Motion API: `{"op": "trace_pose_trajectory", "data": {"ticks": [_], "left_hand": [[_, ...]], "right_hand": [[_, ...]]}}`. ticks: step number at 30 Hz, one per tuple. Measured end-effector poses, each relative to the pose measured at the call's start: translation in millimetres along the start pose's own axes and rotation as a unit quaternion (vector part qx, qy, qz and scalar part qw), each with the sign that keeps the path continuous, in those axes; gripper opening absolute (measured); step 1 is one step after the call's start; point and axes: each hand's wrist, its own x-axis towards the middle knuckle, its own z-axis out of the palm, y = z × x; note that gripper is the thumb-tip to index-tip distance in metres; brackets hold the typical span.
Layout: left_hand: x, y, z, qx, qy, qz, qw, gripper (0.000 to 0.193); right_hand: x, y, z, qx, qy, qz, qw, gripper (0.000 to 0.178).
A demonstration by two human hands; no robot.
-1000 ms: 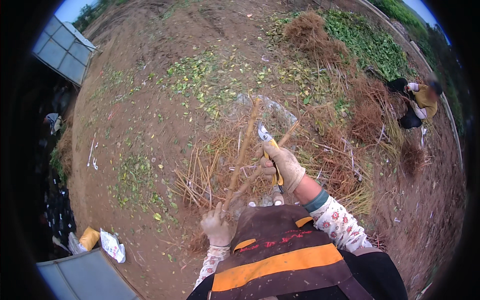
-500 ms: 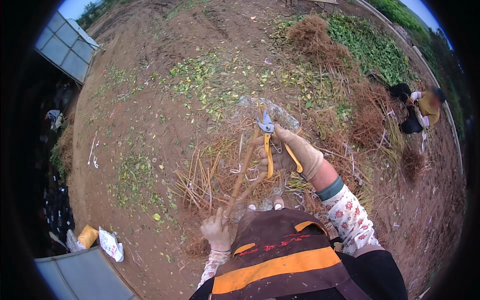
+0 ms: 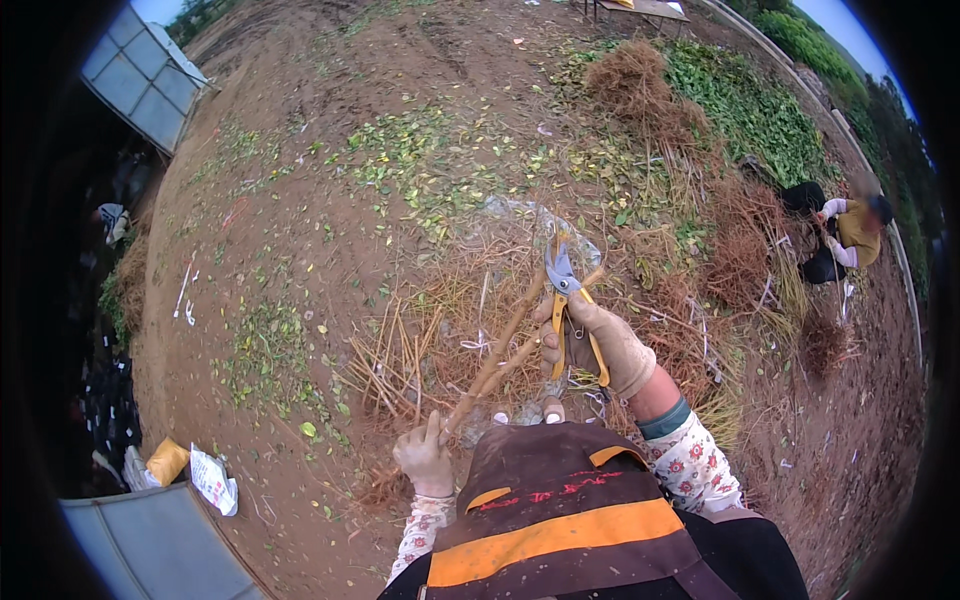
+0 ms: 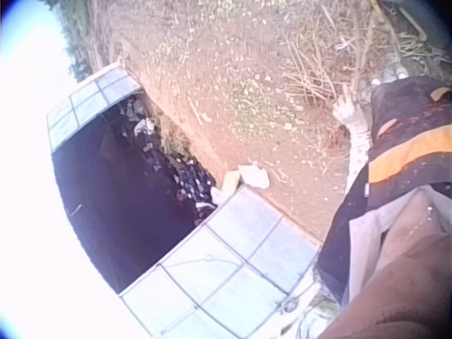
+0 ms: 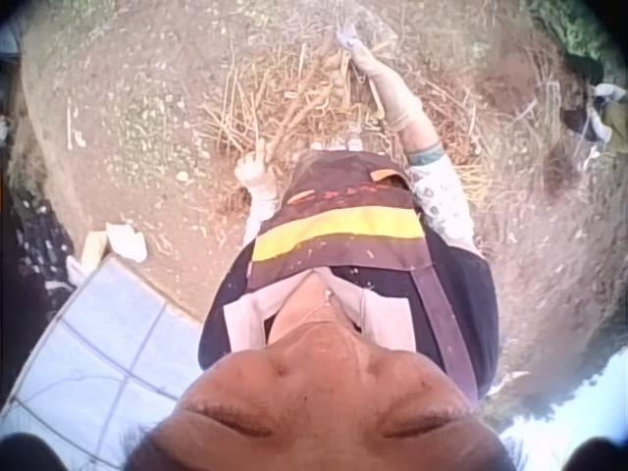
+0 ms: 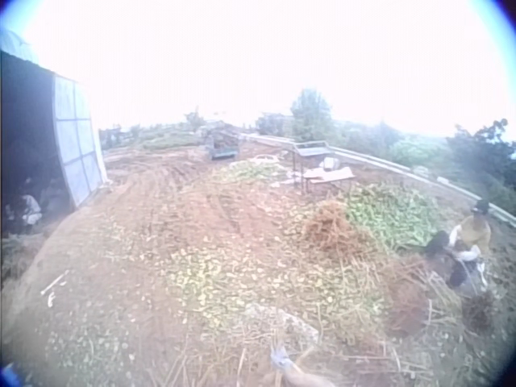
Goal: The person uses pruning shears to trim small branches and twigs from long sticks. They repeatedly pick up sticks, cut off side branches, and drop the trimmed sticks onto a growing pile on the ground.
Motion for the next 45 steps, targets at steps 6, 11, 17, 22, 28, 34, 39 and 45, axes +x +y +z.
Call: {"op": "trace_pose_trajectory", "data": {"ticks": [6, 11, 17, 22, 28, 34, 39, 45], "left_hand": [[-8.5, 0.9, 2.3, -0.009, 0.005, -0.007, 1.0, 0.047], [-1.0, 0.1, 0.6, 0.017, 0.023, -0.019, 0.999, 0.047], [2.3, -10.5, 2.1, 0.041, 0.046, -0.016, 0.998, 0.052], [-0.9, -12.1, -1.0, 0.053, 0.063, -0.002, 0.997, 0.051], [-3.8, -22.4, 4.5, 0.029, 0.005, 0.0, 1.0, 0.044], [-15.9, -21.8, 6.3, -0.033, -0.018, -0.01, 0.999, 0.042], [-8.8, -16.8, -11.1, -0.081, -0.045, -0.06, 0.994, 0.041], [-20.4, -37.5, -2.9, -0.187, -0.102, -0.106, 0.971, 0.036]], "right_hand": [[11.2, -17.4, -21.9, 0.083, -0.076, 0.029, 0.993, 0.05], [2.2, -5.9, -11.6, 0.086, -0.042, 0.029, 0.995, 0.039], [-10.6, 2.2, 44.4, 0.146, 0.067, 0.103, 0.982, 0.043], [18.6, 24.8, 10.5, 0.169, 0.064, 0.067, 0.981, 0.038], [-10.8, 25.4, 12.4, 0.089, 0.094, 0.054, 0.99, 0.037], [8.7, 18.6, -17.3, 0.004, -0.002, -0.021, 1.0, 0.037], [-10.5, 3.3, -79.2, 0.166, 0.065, -0.126, 0.976, 0.036], [-31.1, 27.9, -71.8, 0.114, -0.049, 0.018, 0.992, 0.061]]}}
